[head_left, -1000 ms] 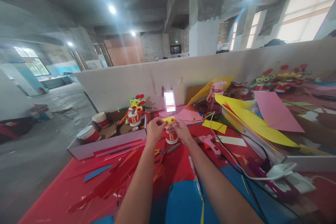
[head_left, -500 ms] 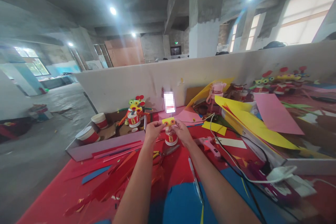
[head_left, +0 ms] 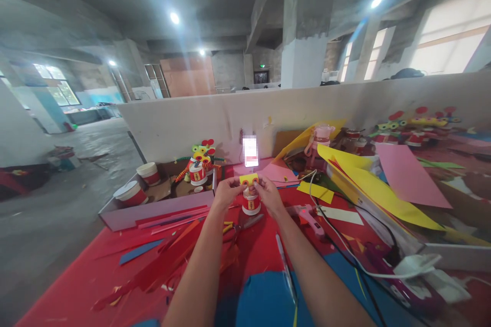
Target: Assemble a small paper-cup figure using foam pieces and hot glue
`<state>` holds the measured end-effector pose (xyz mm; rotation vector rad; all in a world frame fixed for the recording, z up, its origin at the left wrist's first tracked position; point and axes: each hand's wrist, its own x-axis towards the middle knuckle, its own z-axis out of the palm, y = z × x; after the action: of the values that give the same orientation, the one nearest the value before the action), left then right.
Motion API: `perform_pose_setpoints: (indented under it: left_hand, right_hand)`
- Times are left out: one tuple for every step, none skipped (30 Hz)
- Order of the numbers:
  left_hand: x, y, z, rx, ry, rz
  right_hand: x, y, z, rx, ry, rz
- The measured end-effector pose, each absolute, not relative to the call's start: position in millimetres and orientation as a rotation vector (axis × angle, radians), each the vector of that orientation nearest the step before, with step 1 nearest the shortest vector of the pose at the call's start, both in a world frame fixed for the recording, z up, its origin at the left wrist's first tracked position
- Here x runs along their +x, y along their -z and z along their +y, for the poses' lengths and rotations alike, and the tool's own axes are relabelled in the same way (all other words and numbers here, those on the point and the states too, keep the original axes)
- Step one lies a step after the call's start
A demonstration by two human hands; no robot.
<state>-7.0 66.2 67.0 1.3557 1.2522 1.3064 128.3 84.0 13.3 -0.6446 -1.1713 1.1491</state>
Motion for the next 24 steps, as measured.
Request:
perform_pose_setpoints:
  left_hand:
    - [-6,-67,66,1.352,-1.311,1.251]
    - [-5,-67,66,1.345,-1.320,1.253]
    - [-3,-67,66,1.336,-1.332,1.256]
    - [-2,-66,67,1.326,-1.342,1.261]
    - [-1,-65,68,1.317,-1.353,1.263]
    - [-1,-63,69,1.309,-1.364,1.260]
    - [-1,-61,71,1.303,-1.376,1.253]
    - [0,-59,72,1.298,-1.390,1.243]
    - [0,-56,74,1.292,-1.400,1.233]
    - [0,-54,75,1.286,-1.407,1.223]
    - [0,-52,77,1.279,-1.416,1.216]
    - [0,-50,77,1.276,-1.419,1.213]
    - [0,-49,78,1.277,-1.418,1.215]
    - [0,-49,78,1.282,-1.414,1.217]
    - [0,-49,78,1.290,-1.405,1.220]
    - [-1,-50,77,1.298,-1.394,1.221]
    - [-1,-50,77,1.302,-1.379,1.222]
    - [-2,-52,76,1.302,-1.365,1.223]
    - [-3,-53,76,1.298,-1.360,1.224]
    - [-5,-54,75,1.290,-1.358,1.226]
    - [-6,-55,74,1.279,-1.361,1.226]
    - [-8,-56,73,1.270,-1.363,1.220]
    - [-9,-57,73,1.265,-1.359,1.205]
    - [-10,-58,72,1.267,-1.350,1.183]
  right_hand:
    - [128,-13,84,-0.643,-1.145,-1.177]
    - [128,-13,84,-0.644,-1.140,-1.186]
    - [128,-13,84,-0.644,-1.137,-1.195]
    - [128,-12,84,-0.644,-1.134,-1.202]
    - [128,-12,84,-0.645,-1.130,-1.206]
    - [128,-12,84,-0.646,-1.126,-1.208]
    - [128,-12,84,-0.649,-1.125,-1.209]
    - [128,-12,84,-0.652,-1.123,-1.209]
    - [128,-13,84,-0.657,-1.122,-1.211]
    - [128,-13,84,-0.664,-1.121,-1.215]
    - [129,-14,84,-0.671,-1.121,-1.216]
    - [129,-14,84,-0.676,-1.122,-1.213]
    - [129,-14,83,-0.675,-1.127,-1.204]
    - [130,-14,83,-0.670,-1.137,-1.190]
    - [130,-15,83,-0.661,-1.154,-1.172]
    - [130,-15,83,-0.651,-1.177,-1.154]
    - [130,-14,84,-0.643,-1.203,-1.137]
    - [130,-14,84,-0.639,-1.227,-1.122]
    - [130,-13,84,-0.641,-1.240,-1.109]
    - [129,-13,85,-0.647,-1.243,-1.098]
    - [129,-12,85,-0.655,-1.238,-1.089]
    - [128,-12,85,-0.663,-1.230,-1.082]
    - [128,-11,85,-0.671,-1.221,-1.075]
    - [127,-11,85,-0.677,-1.215,-1.070]
